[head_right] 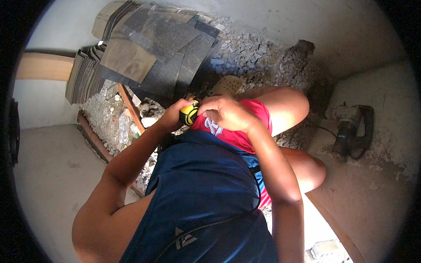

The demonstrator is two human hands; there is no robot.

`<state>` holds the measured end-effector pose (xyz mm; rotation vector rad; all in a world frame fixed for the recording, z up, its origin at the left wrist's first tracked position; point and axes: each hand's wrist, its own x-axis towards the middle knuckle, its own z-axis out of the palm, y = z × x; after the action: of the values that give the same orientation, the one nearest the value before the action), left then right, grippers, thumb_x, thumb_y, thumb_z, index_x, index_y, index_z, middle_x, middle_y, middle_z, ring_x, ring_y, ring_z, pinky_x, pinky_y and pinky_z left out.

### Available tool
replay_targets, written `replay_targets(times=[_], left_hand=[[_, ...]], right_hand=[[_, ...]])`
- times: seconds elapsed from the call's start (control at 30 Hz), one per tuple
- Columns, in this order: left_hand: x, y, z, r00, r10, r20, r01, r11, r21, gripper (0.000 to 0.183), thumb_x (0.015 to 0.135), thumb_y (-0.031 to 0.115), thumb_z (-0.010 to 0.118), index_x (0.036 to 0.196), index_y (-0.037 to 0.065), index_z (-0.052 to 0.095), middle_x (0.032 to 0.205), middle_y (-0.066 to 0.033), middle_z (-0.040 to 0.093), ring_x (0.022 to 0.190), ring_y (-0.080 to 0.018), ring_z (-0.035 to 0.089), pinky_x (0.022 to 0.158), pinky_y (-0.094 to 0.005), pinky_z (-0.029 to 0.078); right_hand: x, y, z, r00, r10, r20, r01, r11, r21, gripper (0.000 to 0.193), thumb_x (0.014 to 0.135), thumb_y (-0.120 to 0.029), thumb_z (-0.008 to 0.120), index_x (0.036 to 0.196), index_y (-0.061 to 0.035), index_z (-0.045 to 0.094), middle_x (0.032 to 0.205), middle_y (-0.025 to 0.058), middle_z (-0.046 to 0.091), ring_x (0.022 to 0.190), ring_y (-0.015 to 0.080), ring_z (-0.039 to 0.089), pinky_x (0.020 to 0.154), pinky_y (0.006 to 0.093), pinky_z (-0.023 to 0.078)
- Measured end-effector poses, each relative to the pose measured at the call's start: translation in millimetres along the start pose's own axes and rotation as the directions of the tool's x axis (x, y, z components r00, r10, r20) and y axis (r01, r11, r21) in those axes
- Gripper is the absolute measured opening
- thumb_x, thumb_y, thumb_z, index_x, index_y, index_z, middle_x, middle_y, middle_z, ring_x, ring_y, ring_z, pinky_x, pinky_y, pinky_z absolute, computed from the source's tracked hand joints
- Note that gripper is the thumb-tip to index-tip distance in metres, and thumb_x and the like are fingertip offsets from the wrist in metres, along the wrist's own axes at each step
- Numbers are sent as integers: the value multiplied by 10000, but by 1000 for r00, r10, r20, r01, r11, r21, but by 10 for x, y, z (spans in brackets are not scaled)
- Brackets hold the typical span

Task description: The person kneels on the floor and uses a hammer drill to break apart a concrete wall section. They repeatedly apply the tool to the wall surface, creating debris and dust.

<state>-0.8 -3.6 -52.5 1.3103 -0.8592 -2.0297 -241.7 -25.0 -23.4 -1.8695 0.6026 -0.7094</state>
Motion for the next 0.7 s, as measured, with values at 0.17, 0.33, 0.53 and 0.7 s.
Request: replay_targets(times=[0.17, 0.33, 0.53, 0.7], left_hand=[[22, -102, 8, 990, 63, 128, -37, 980, -198, 357, 911, 227, 512, 1200, 37, 603, 1058, -83, 660, 958, -177, 657, 875, -300, 512], [25, -240, 4, 954, 275, 124, -285, 956, 75, 385, 858, 200, 475, 1179, 10, 574, 1090, -93, 610, 1057, -201, 584, 967, -309, 434], [105, -244, -16, 951, 284, 124, -304, 931, 201, 393, 890, 228, 483, 1213, 20, 567, 1101, -83, 599, 1065, -175, 559, 964, -302, 415], [77, -168, 49, 972, 180, 151, -200, 971, 131, 415, 877, 225, 488, 1236, 29, 559, 1146, -82, 602, 1103, -185, 570, 988, -308, 421]], right_hand=[[-98, 29, 145, 980, 12, -197, -43, 988, -151, 199, 889, 41, 677, 1062, -40, 730, 995, 120, 716, 948, 298, 716, 837, 375, 570], [-115, 13, 237, 957, 18, -289, -65, 986, -153, 182, 875, 31, 697, 1034, -42, 747, 989, 117, 734, 927, 298, 724, 840, 379, 576], [-137, 44, 257, 951, 42, -306, -73, 993, -90, 165, 865, -6, 686, 1012, -61, 738, 901, 150, 729, 876, 332, 720, 792, 424, 571], [-139, -159, 250, 904, 304, -302, -349, 931, -106, 175, 886, -125, 708, 1044, -51, 721, 913, 178, 734, 872, 362, 721, 785, 454, 566]])
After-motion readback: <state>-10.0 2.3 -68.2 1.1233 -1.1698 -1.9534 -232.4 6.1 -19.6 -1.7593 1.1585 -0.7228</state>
